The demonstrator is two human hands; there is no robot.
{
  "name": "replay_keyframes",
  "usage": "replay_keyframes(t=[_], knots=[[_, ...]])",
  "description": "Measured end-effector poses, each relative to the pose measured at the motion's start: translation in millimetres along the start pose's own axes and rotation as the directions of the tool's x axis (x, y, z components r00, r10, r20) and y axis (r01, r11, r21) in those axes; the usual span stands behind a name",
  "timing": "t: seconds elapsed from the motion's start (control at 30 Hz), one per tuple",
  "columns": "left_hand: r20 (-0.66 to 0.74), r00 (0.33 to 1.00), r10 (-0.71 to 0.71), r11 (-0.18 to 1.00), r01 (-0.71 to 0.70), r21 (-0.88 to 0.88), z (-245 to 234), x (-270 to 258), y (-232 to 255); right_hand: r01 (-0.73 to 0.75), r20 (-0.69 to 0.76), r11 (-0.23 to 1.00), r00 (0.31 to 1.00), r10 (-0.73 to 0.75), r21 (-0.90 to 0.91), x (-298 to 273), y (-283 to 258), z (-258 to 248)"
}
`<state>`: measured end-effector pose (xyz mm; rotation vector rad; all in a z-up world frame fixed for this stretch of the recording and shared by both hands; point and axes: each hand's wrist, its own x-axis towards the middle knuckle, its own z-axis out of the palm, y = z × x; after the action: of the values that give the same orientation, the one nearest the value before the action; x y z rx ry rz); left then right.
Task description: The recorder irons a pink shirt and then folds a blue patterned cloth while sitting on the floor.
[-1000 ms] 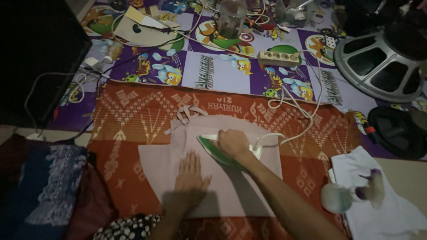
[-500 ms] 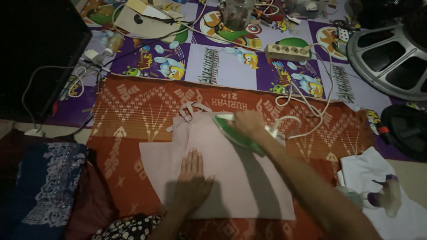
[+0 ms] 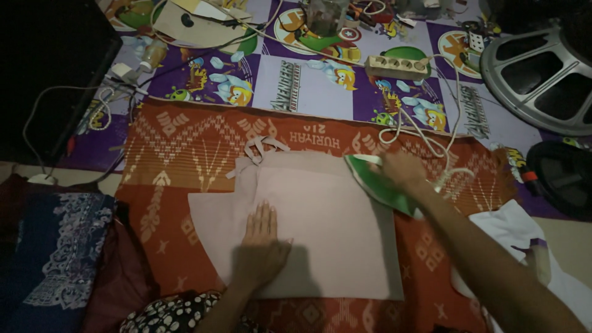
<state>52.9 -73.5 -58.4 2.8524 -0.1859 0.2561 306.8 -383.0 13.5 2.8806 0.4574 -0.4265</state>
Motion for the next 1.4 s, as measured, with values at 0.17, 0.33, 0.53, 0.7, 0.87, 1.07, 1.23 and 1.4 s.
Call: replay_keyframes(t=[0.17, 0.33, 0.53, 0.7, 0.87, 1.07, 1.23, 1.4], knots=[[0.082, 0.996, -0.047, 0.999, 0.044, 0.029, -10, 4, 5, -0.021, -0.017, 1.000, 1.000, 0.021, 0.002, 2, 21, 11], [0.035, 0.999, -0.040, 0.997, 0.042, -0.058, -8, -3, 5, 0.065, -0.027, 0.997, 0.998, -0.064, 0.044, 1, -37, -23], [0.053, 0.996, -0.067, 0.991, 0.073, -0.108, -10, 1, 2, 0.341, -0.037, 0.938, 0.938, -0.343, -0.065, -1, -167, -32], [0.087, 0.995, -0.054, 0.993, 0.063, -0.102, -24, 2, 5, 0.453, -0.136, 0.890, 0.880, -0.454, -0.042, 8, -224, -34], [0.008, 1.000, -0.029, 0.989, 0.030, -0.147, -31, 3, 8, 0.433, -0.184, 0.901, 0.886, -0.425, 0.003, 28, -231, -32], [0.039, 0.999, -0.032, 0.985, 0.038, -0.166, -20, 0, 5, 0.416, -0.098, 0.909, 0.905, -0.415, -0.011, 22, -221, -40], [-0.061, 0.998, 0.025, 0.998, -0.029, -0.062, -5, -1, 2, 0.280, -0.030, 0.960, 0.960, -0.279, 0.030, 45, -179, -14], [0.310, 0.945, -0.105, 0.994, 0.107, 0.011, -28, 10, 11, 0.307, -0.050, 0.951, 0.950, -0.308, -0.027, 24, -137, -3]])
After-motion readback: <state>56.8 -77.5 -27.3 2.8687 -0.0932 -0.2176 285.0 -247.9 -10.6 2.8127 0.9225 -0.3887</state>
